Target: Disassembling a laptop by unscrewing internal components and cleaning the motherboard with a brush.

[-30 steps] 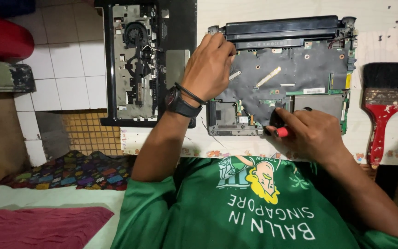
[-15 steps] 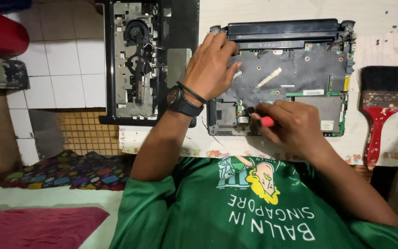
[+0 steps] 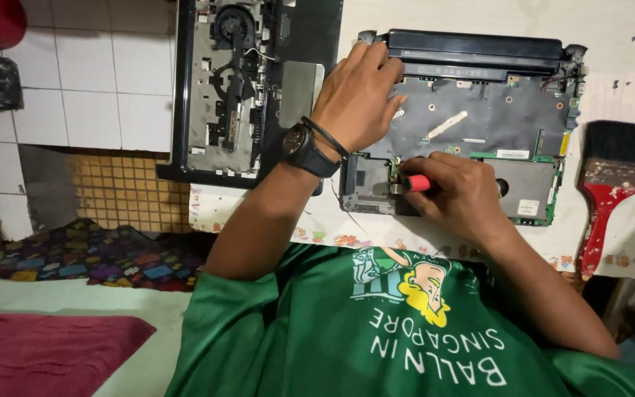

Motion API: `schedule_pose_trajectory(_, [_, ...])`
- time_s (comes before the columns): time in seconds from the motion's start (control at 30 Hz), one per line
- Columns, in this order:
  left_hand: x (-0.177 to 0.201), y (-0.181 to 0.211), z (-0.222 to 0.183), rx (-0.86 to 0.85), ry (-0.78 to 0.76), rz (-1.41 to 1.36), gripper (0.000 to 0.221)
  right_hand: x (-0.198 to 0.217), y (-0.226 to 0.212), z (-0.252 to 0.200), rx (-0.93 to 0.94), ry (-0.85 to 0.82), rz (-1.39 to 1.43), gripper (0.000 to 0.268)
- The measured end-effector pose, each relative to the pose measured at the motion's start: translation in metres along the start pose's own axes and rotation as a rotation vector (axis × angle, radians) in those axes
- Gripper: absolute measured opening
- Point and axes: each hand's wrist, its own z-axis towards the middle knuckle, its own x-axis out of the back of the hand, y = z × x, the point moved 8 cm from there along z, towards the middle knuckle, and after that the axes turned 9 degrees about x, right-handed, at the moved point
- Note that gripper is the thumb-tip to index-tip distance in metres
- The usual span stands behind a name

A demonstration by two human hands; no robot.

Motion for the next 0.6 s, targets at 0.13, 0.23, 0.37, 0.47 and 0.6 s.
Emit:
schedule_pose_trajectory(0.13, [0.0000,0.0006,0.0002,-0.001,-0.015,0.012,0.030,0.0014,-0.0020,0.0020,0.017,0.015,0.039,0.026])
schedule_pose_trajectory(0.23, [0.0000,-0.0004,0.0006,0.016,-0.018,-0.017,0.031,0.0026,-0.0029,0.0022,0.035,0.040,0.050,0.028])
schedule_pose_trajectory(0.37, [-0.0006,-0.0002,0.0000,0.003,-0.011,-0.012,0.032,0.0036,-0.0047,0.0040,0.030,0.045,0.085,0.022])
schedule_pose_trajectory(0.47, [-0.0004,0.0003,0.0003,0.000,-0.020,-0.003,0.032,0.0042,-0.0050,0.0044,0.029,0.045,0.078,0.018])
schedule_pose_trajectory(0.6, [-0.0007,0.0007,0.0005,-0.001,-0.041,-0.002,0.029,0.0054,-0.0076,0.0071,0.044,0.033,0.065,0.021])
